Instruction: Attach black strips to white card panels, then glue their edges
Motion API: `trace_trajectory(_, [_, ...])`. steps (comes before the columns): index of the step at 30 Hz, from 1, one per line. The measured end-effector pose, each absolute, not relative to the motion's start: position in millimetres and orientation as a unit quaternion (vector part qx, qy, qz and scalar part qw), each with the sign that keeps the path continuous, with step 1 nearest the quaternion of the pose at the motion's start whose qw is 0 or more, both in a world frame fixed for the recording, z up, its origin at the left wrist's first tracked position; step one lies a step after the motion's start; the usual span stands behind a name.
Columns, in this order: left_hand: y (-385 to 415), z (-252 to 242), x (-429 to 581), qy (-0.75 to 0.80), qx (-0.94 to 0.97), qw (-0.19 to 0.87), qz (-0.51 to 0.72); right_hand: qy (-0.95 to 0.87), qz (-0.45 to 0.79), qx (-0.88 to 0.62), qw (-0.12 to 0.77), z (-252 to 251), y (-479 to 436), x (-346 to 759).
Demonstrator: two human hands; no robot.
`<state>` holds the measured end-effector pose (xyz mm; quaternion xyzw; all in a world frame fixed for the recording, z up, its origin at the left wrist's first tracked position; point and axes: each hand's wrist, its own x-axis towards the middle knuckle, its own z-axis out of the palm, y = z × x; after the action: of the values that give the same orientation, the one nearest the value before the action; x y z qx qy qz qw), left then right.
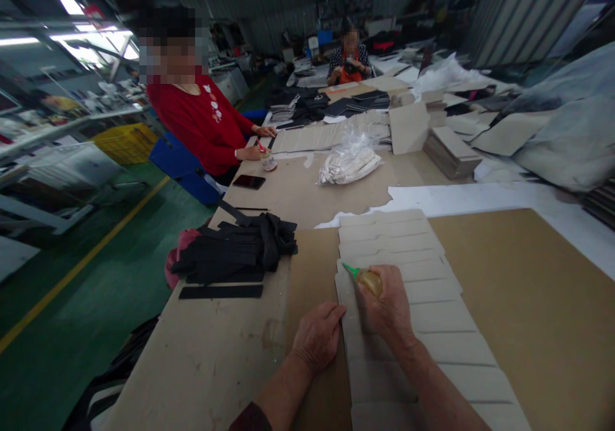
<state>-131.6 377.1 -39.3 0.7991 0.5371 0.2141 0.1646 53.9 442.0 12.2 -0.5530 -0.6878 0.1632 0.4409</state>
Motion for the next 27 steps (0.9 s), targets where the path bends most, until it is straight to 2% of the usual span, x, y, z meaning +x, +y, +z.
trace_trajectory(12, [377,-39,-132,0.538,0.798,0.159,0.221,-0.715,0.137,-0.555,0.402,10,441,49])
trace_trajectory(27, [378,-44,-134,0.539,0.799,0.152,0.219,-0.707,0.088,-0.580,0.396,18,444,78])
